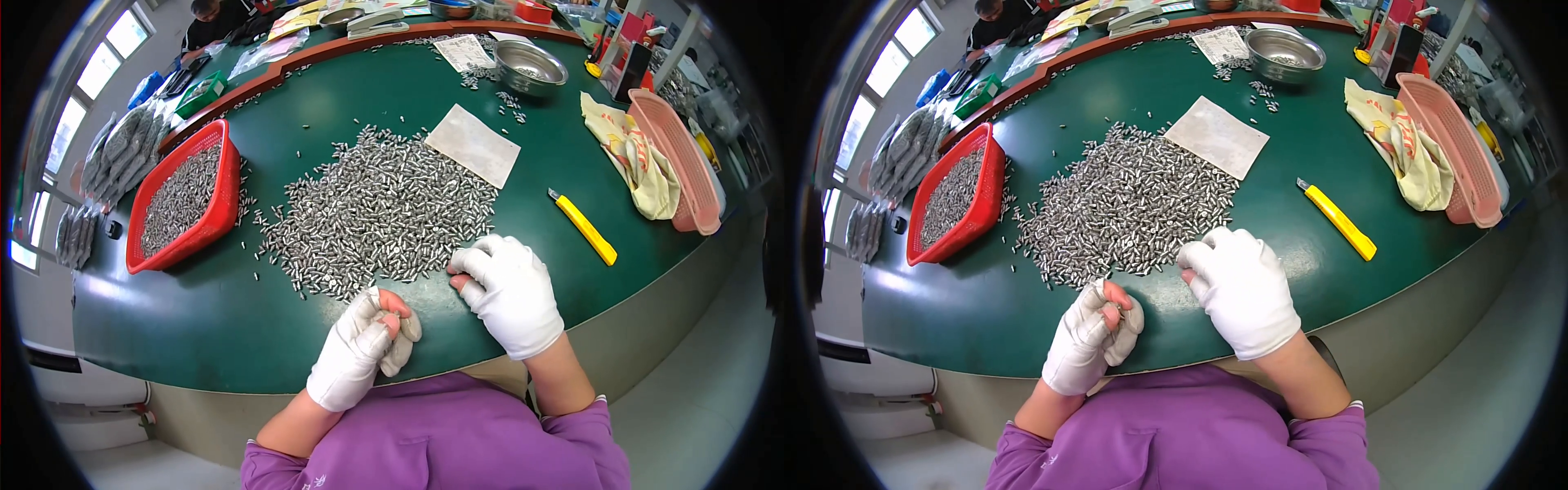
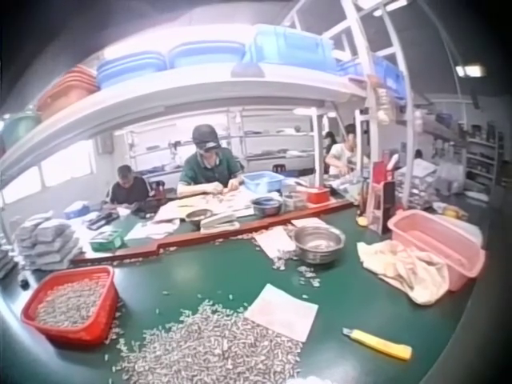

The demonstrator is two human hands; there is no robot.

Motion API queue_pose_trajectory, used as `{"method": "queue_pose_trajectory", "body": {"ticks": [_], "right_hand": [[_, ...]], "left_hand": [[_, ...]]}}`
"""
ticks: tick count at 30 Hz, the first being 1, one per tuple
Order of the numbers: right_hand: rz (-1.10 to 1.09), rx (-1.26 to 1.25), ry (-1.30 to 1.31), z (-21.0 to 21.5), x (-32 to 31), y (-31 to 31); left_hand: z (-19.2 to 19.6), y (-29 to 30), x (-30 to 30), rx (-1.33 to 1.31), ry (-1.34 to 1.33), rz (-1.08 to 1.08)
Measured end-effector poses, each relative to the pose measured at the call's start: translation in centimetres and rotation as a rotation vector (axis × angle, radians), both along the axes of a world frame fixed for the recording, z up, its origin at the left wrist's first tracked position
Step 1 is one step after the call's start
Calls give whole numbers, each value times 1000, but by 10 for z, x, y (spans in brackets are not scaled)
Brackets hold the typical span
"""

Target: Inspect and sort small metal components on a workbench.

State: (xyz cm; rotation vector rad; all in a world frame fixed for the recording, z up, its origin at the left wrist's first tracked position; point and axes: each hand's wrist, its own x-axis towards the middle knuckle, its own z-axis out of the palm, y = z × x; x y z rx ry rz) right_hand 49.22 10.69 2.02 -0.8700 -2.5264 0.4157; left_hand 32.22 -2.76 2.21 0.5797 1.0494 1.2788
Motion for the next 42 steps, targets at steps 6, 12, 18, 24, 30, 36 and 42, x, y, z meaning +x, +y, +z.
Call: {"method": "queue_pose_trajectory", "body": {"ticks": [6,12,18,24,30,36,42], "right_hand": [[-143,3,8,-4,1,-7],[16,-409,284,1,-5,-12],[156,-775,468,2,-15,-34],[178,-528,497,-1,-16,-34],[189,-62,429,0,-15,-31],[114,130,296,5,-11,-24],[-132,134,122,-3,9,7]], "left_hand": [[-1,0,-1,-6,34,5],[-3,0,-1,74,13,9],[-2,-1,-1,-50,30,-57],[1,-2,3,-49,9,20],[1,-3,1,-61,14,4],[2,0,1,-58,9,-2],[-5,0,1,49,-42,51]]}}
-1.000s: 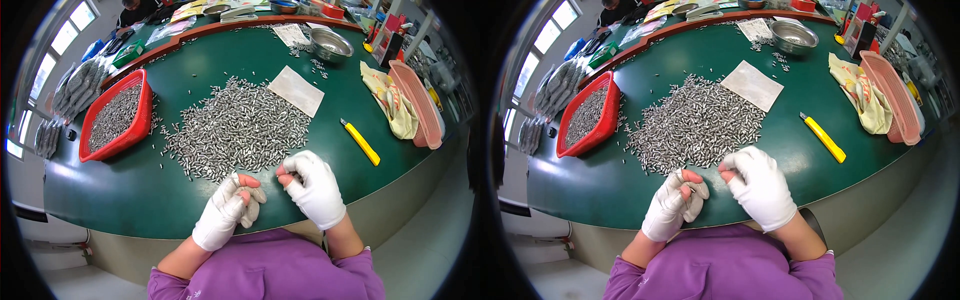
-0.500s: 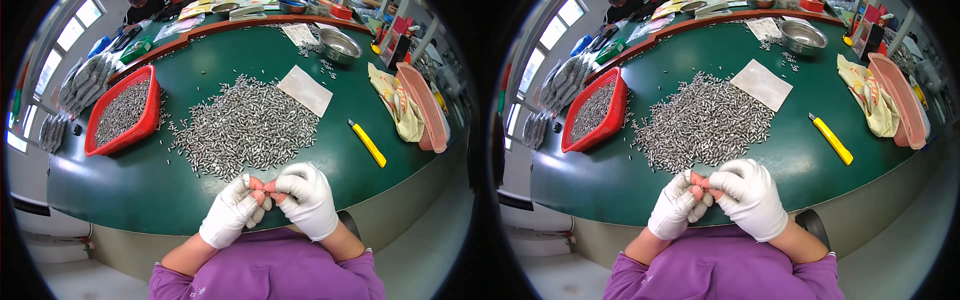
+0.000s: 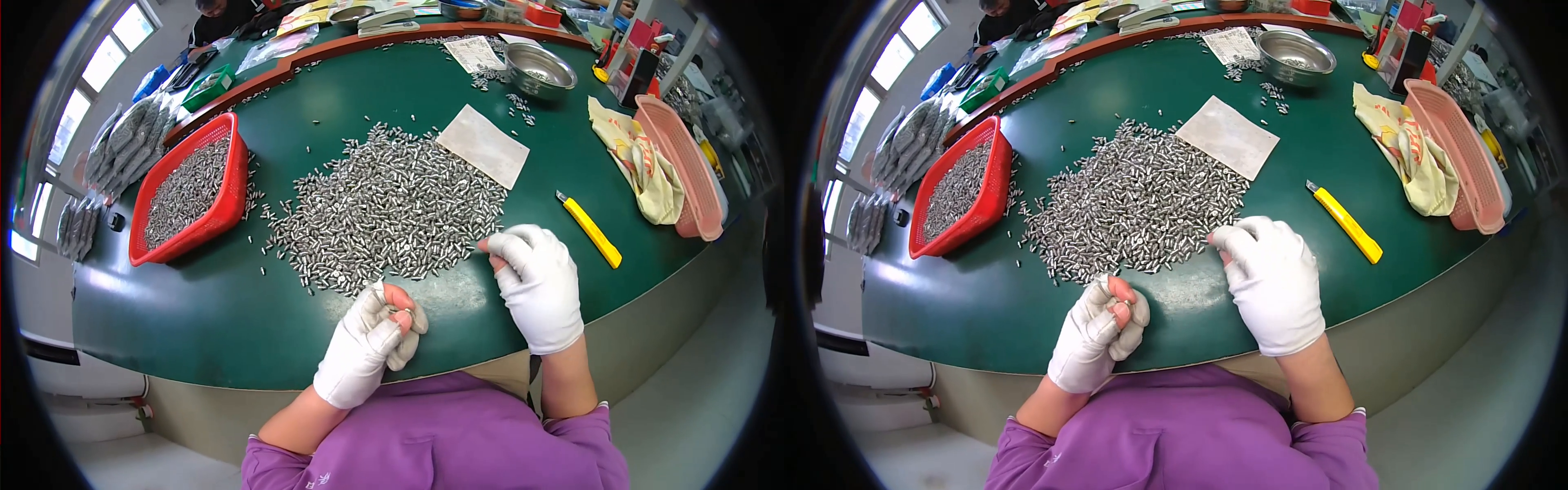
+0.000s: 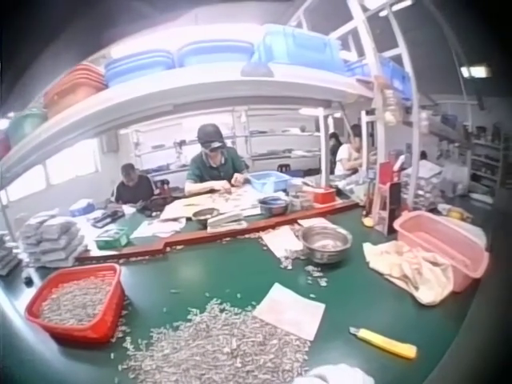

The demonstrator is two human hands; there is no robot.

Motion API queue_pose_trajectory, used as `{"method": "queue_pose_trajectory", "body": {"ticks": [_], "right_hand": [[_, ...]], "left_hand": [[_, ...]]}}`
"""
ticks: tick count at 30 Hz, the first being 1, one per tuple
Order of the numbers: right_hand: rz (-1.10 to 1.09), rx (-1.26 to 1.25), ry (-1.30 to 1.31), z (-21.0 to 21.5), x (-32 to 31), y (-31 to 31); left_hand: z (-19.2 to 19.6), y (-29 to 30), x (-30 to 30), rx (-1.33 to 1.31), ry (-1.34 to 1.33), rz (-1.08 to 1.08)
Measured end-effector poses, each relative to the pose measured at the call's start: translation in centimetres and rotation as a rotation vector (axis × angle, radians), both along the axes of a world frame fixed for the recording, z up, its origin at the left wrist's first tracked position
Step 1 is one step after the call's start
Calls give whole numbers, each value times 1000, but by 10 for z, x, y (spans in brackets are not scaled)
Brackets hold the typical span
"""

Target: Inspect and sort small metal components on a workbench.

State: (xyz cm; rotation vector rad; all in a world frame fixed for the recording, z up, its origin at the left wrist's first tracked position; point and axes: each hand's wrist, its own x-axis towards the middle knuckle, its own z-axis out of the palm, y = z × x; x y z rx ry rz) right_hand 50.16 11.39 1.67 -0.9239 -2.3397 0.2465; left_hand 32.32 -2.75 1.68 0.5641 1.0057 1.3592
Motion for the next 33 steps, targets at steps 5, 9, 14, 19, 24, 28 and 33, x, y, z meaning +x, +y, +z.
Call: {"method": "queue_pose_trajectory", "body": {"ticks": [5,9,14,19,24,28,33], "right_hand": [[75,15,-87,1,-9,-7],[75,17,-134,2,-10,-8],[120,6,-142,2,-14,-7],[112,53,-196,5,-17,-7],[143,89,-331,13,-22,-2],[184,143,-421,15,-25,0],[154,119,-329,7,-19,-6]], "left_hand": [[-4,0,1,46,-40,24],[-3,0,0,59,-43,8],[-2,-1,-1,41,-15,13],[-1,-1,0,20,-9,16],[0,-1,0,25,10,0],[-1,-2,-2,47,-1,-13],[1,-2,0,26,-13,1]]}}
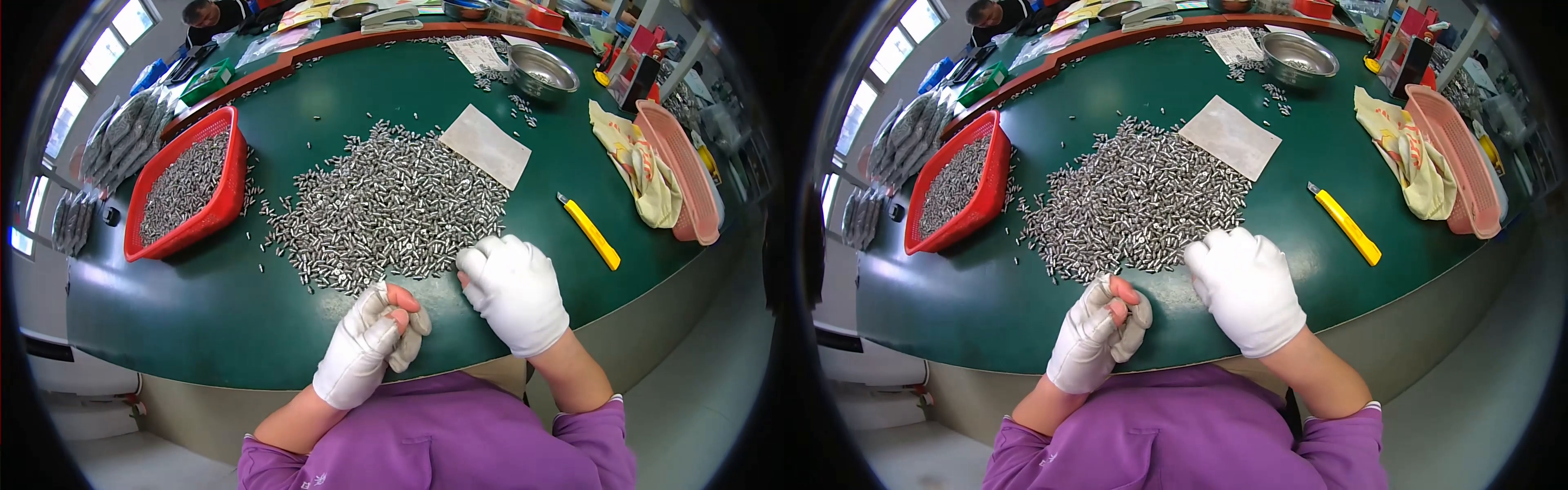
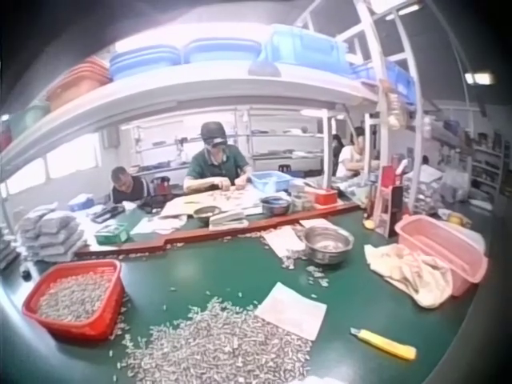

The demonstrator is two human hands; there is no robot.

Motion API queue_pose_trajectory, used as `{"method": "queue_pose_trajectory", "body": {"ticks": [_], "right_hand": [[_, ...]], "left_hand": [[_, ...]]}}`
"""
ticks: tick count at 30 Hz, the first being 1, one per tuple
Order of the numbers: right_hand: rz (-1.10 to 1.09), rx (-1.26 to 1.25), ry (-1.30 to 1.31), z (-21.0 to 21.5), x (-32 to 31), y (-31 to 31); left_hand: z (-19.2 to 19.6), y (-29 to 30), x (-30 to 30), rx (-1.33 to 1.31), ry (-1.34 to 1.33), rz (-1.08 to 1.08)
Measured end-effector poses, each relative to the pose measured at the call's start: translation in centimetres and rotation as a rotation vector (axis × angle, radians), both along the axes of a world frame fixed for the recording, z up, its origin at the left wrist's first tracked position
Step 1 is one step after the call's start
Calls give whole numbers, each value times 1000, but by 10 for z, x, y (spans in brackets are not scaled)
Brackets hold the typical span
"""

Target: Inspect and sort small metal components on a workbench.

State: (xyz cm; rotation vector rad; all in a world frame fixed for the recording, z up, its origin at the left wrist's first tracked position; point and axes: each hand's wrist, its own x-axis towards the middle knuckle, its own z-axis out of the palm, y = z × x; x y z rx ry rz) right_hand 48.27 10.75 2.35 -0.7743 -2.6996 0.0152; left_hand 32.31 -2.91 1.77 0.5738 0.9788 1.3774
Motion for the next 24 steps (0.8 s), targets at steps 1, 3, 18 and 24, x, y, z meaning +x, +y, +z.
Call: {"method": "queue_pose_trajectory", "body": {"ticks": [1,3,18,24], "right_hand": [[-15,-39,53,-1,1,-2],[-18,-126,176,-7,2,-6],[214,-693,619,-4,-13,-27],[70,-681,674,-8,-8,-25]], "left_hand": [[0,0,0,1,-1,-1],[0,1,-1,51,31,-38],[8,-1,3,-158,132,-25],[8,2,4,-164,155,-8]]}}
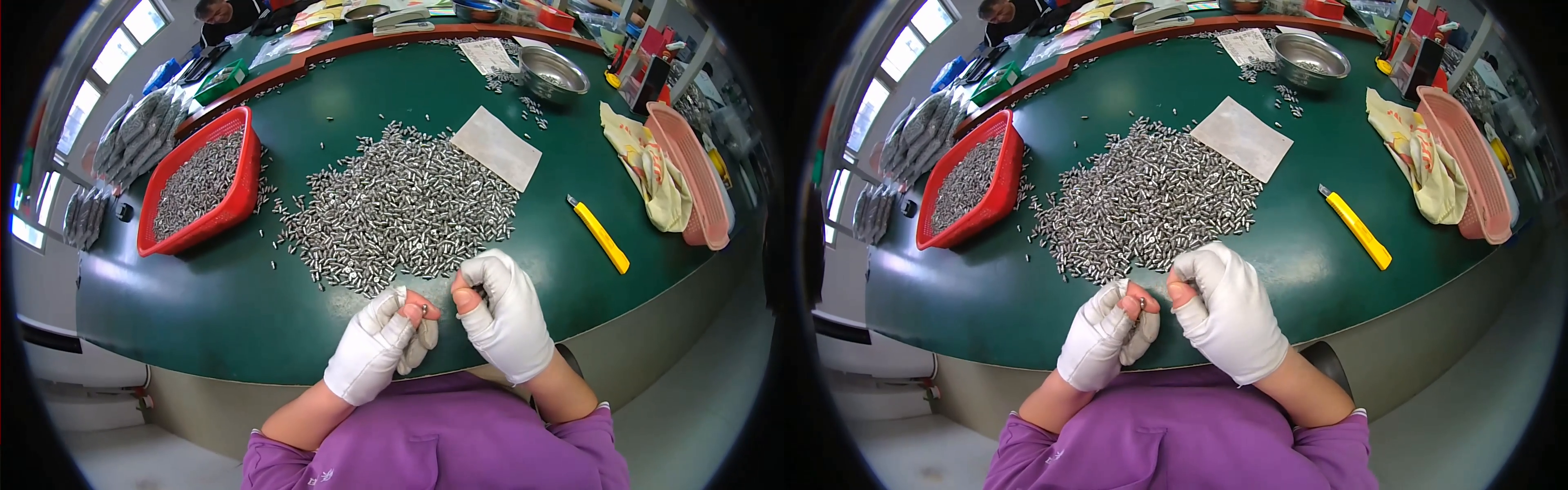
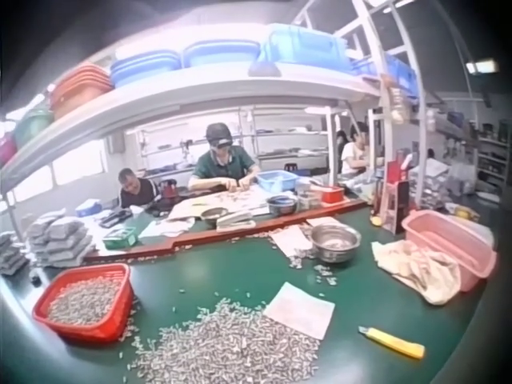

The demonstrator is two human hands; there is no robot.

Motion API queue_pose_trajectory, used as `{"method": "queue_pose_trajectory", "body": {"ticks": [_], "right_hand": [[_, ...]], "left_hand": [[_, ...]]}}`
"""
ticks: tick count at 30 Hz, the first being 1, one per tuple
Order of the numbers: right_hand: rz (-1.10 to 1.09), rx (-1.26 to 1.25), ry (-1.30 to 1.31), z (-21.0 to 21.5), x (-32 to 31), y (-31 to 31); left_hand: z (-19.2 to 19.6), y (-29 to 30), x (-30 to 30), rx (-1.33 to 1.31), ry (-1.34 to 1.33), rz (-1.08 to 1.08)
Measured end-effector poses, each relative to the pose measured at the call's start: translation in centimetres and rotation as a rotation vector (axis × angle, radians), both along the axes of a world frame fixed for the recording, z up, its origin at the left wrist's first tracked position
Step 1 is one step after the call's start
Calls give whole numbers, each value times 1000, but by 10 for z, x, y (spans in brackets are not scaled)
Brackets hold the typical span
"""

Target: Inspect and sort small metal components on a workbench.

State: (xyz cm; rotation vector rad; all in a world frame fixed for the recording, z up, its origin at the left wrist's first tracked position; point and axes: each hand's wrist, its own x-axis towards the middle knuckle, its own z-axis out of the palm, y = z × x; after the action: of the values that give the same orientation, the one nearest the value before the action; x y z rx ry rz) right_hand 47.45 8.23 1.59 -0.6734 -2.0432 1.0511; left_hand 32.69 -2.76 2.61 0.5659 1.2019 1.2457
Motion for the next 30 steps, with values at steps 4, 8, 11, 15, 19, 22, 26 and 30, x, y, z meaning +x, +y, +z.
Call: {"method": "queue_pose_trajectory", "body": {"ticks": [4,8,11,15,19,22,26,30], "right_hand": [[-112,128,-40,4,6,6],[-376,440,-174,7,1,11],[-346,465,-76,8,-2,9],[-109,421,-101,2,9,18],[-317,680,-159,13,-3,17],[-40,430,37,6,3,15],[134,362,40,8,-4,15],[229,319,47,4,-2,16]], "left_hand": [[4,0,-1,-37,35,-11],[2,0,1,-60,15,10],[-3,0,1,-20,26,22],[-1,0,2,-35,19,34],[-3,-1,1,-31,21,36],[-2,0,2,-20,7,38],[-1,0,4,5,-8,57],[-1,0,3,3,18,10]]}}
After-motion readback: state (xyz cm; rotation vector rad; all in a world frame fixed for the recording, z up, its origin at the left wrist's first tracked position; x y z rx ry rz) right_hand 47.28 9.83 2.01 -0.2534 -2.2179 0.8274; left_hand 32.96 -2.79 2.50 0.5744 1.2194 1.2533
